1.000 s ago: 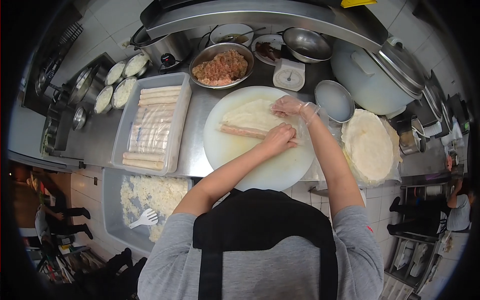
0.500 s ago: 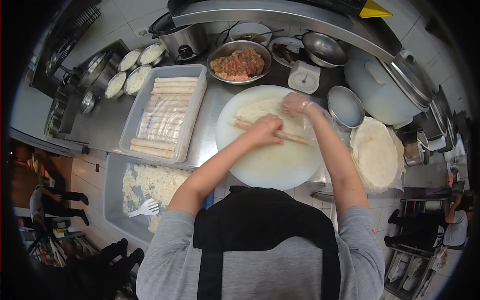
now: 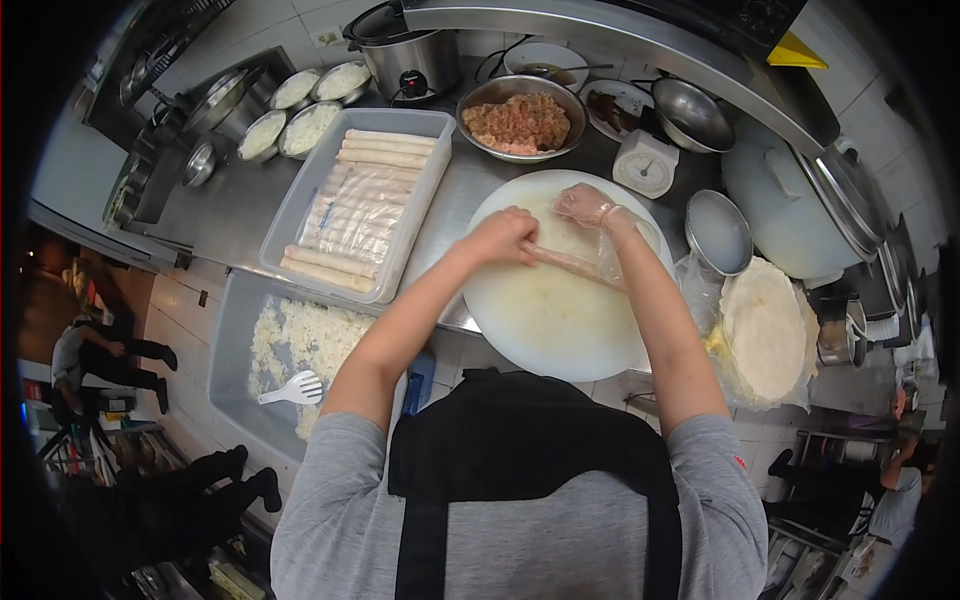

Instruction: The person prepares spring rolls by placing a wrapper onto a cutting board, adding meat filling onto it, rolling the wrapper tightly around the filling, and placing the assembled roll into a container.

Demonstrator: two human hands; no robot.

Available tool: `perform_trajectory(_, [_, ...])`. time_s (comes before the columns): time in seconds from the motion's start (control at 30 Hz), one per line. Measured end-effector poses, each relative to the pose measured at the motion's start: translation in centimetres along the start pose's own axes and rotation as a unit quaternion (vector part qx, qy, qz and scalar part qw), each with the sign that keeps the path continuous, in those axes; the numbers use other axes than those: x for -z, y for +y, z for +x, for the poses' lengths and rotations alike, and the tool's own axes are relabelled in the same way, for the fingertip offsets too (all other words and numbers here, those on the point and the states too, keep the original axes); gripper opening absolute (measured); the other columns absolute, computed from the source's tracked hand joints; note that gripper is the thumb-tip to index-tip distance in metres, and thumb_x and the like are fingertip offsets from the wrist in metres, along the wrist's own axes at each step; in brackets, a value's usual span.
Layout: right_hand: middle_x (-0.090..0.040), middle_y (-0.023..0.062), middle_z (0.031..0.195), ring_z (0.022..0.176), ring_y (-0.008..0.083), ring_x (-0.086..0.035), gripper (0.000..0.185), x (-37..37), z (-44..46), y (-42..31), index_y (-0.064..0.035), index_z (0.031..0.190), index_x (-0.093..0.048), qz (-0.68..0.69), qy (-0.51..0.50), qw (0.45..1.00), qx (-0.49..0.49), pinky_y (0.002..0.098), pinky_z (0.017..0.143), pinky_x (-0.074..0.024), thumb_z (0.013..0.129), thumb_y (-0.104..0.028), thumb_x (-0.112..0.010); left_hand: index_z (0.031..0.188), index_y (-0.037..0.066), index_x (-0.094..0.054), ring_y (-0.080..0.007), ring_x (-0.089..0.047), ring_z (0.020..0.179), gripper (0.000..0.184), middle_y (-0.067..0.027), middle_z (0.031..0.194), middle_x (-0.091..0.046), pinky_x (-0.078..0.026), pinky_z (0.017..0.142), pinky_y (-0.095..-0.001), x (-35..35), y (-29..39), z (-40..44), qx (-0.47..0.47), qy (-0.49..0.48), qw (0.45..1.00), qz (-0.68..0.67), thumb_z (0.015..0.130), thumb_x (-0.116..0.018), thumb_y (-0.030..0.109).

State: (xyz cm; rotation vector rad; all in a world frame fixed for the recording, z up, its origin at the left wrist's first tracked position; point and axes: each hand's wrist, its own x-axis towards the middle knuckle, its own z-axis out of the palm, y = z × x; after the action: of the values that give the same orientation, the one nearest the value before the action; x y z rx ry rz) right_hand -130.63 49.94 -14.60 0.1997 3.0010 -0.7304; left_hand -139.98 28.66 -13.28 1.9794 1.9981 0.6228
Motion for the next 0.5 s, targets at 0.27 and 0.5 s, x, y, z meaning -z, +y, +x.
perform_trajectory(0.27, [-0.061,0.0222,0.084,0.081,0.0374,-0.057,0.047,0.0,-0.5,-0.3,0.0009,0.081,-0.062,0.019,0.011,0.999,-0.032,0.0446,0.072,-0.0427,0.082,-0.046,-0.056,0.085,0.006,-0.062,-0.0257,-0.06,0.088,0.033,-0.0099,0.087,-0.063,-0.047,0.076,-0.0368,0.8,-1.7,-1.4,0.074,-0.05,0.995,-0.048,0.06,-0.081,0.016])
perform_trajectory(0.5, [-0.061,0.0226,0.084,0.082,0.0381,-0.056,0.048,-0.7,-0.2,0.5,0.0007,0.082,-0.062,0.036,0.016,0.999,-0.032,0.0452,0.073,-0.0422,0.082,-0.047,-0.056,0.082,0.002,-0.064,-0.0264,-0.062,0.08,0.029,-0.012,0.081,-0.064,-0.05,0.072,-0.0359,0.9,0.0,-0.2,0.066,-0.066,0.995,-0.042,0.06,-0.08,0.014])
